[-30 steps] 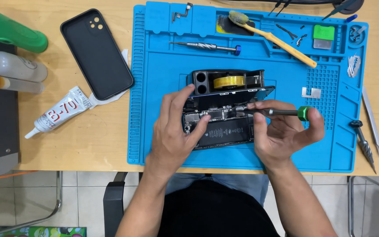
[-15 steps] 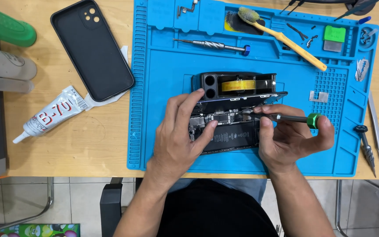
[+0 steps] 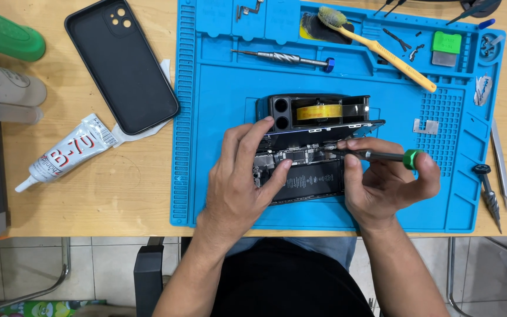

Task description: Technician connects internal ribbon cables and uses a precision screwdriver to secure components inside a disassembled smartphone.

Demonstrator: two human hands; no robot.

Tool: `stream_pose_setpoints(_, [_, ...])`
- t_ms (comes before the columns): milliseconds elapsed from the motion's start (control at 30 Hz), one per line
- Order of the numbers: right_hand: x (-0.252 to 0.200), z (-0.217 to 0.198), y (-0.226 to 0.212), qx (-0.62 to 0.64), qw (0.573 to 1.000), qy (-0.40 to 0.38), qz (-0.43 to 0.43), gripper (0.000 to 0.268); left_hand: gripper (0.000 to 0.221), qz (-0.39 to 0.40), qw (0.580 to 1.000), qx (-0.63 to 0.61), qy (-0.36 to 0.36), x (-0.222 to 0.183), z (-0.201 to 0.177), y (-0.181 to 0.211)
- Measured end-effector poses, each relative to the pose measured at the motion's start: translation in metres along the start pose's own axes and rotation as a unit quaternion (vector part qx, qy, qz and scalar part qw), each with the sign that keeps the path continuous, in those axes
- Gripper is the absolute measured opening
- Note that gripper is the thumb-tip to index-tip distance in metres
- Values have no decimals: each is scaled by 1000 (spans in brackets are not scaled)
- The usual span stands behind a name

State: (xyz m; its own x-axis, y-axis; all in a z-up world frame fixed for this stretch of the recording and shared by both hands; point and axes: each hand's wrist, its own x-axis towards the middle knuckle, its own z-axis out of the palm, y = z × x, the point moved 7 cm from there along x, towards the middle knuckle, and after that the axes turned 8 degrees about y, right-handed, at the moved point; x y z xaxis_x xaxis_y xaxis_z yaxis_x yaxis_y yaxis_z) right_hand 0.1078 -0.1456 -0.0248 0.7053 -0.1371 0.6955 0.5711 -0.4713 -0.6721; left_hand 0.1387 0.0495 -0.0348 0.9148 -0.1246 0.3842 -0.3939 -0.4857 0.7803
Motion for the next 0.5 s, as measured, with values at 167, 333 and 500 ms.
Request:
stream_pose_setpoints(167, [-2,-2,-4,-16,998,-35,-47,84,53,-1,1000,-4,-1,0,0,1])
stream_pose_setpoints(333, [0,1,-5,-15,998,-23,-47,81,53,-12,1000,3,-7,0,1,-2])
stream_pose_setpoints(500, [0,1,-4,-20,998,-25,-56,86,52,-11,1000,8,-5,-1,2,-2])
